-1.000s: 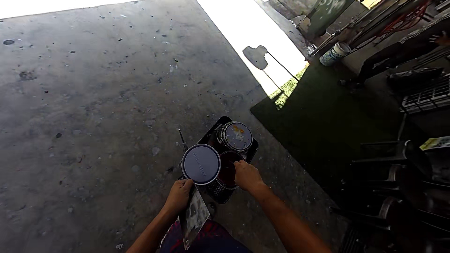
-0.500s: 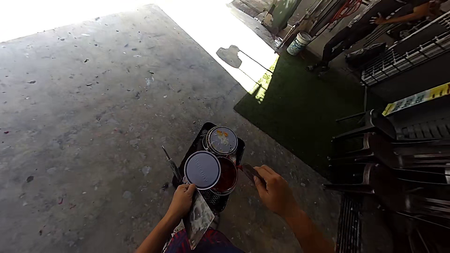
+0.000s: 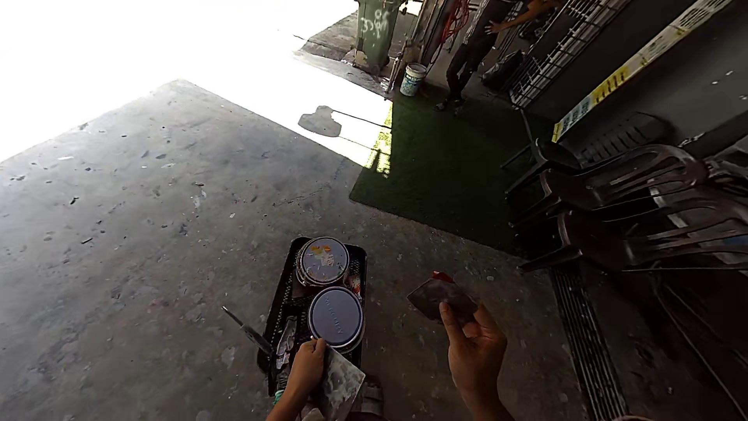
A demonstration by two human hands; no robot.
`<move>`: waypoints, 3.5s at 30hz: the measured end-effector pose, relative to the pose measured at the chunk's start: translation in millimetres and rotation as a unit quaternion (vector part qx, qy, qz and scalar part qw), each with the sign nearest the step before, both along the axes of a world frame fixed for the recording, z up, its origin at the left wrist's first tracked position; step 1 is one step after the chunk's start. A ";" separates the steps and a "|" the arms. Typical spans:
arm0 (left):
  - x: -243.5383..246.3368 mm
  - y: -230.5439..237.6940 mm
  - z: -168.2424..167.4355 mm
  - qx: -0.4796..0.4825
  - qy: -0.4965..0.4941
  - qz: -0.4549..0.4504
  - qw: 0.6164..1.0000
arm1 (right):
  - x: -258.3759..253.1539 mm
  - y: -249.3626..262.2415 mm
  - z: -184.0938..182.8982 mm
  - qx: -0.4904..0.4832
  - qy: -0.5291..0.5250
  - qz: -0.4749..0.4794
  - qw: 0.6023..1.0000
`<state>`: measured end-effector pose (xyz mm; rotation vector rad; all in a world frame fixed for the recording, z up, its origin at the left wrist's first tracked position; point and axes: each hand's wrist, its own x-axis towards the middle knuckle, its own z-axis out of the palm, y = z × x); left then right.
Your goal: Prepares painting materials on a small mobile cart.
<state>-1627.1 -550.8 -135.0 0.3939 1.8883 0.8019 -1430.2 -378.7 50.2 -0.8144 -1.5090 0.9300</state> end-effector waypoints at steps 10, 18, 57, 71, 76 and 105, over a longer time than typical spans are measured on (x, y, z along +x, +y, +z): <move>2.9 -2.1 98.5 0.302 -0.009 0.151 0.941 | 26.1 1.1 2.0 -0.029 -0.021 0.145 0.989; 3.8 30.0 169.2 0.489 0.375 0.076 0.784 | 19.4 4.1 9.9 0.120 -0.174 0.313 0.926; -130.0 98.6 -0.3 0.011 0.110 0.111 0.988 | -109.9 139.9 -62.8 -0.332 -0.230 0.279 0.871; -148.0 -31.2 -22.7 0.068 0.092 0.182 0.977 | -272.1 142.7 -132.9 -0.077 -0.632 0.472 0.610; -149.5 -37.8 -21.5 0.091 0.049 0.192 0.976 | -305.8 116.8 -151.3 -0.106 -0.708 0.480 0.507; -148.1 -38.2 -26.0 0.123 0.000 0.213 0.969 | -309.9 96.7 -190.0 -0.193 -0.715 0.430 0.516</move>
